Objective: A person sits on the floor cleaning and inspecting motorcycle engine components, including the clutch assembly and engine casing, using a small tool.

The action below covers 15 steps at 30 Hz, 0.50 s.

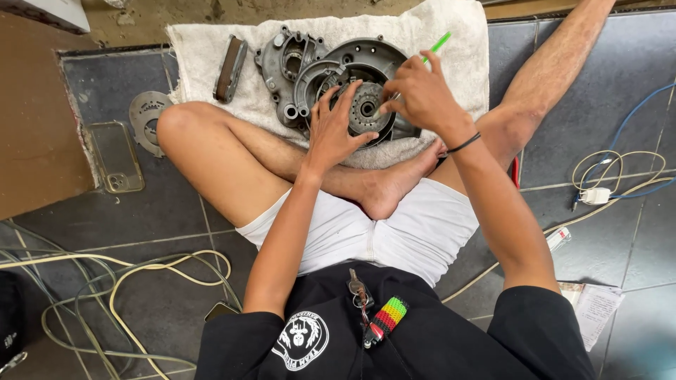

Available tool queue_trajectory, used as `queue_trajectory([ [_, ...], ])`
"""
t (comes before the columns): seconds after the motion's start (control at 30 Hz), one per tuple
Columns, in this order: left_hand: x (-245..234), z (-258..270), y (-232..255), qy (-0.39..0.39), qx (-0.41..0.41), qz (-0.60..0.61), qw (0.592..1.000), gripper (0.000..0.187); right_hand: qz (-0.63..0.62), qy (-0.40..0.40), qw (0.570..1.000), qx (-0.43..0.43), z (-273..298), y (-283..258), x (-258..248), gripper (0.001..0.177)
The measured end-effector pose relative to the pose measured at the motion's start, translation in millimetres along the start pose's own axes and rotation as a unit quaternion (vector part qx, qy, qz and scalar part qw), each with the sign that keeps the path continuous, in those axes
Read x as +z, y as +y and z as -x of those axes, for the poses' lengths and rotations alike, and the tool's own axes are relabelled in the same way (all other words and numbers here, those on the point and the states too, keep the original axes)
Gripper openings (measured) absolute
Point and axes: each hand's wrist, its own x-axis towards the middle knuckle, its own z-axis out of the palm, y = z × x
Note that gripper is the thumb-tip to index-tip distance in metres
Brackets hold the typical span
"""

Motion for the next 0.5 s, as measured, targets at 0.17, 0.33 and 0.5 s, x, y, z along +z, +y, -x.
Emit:
queue_trajectory([
  [0.17,-1,-2,0,0.011,0.001,0.011,1.0,0.112,-0.026,0.032,0.999,0.006,3,3,7,0.023],
  [0.33,4,-1,-8,0.028,-0.017,0.038,0.999,0.111,-0.075,0.133,0.987,0.049,14,12,5,0.019],
  [0.5,13,0,-20,0.045,-0.027,0.115,0.992,0.106,-0.31,0.103,0.909,0.258,37,10,44,0.041],
])
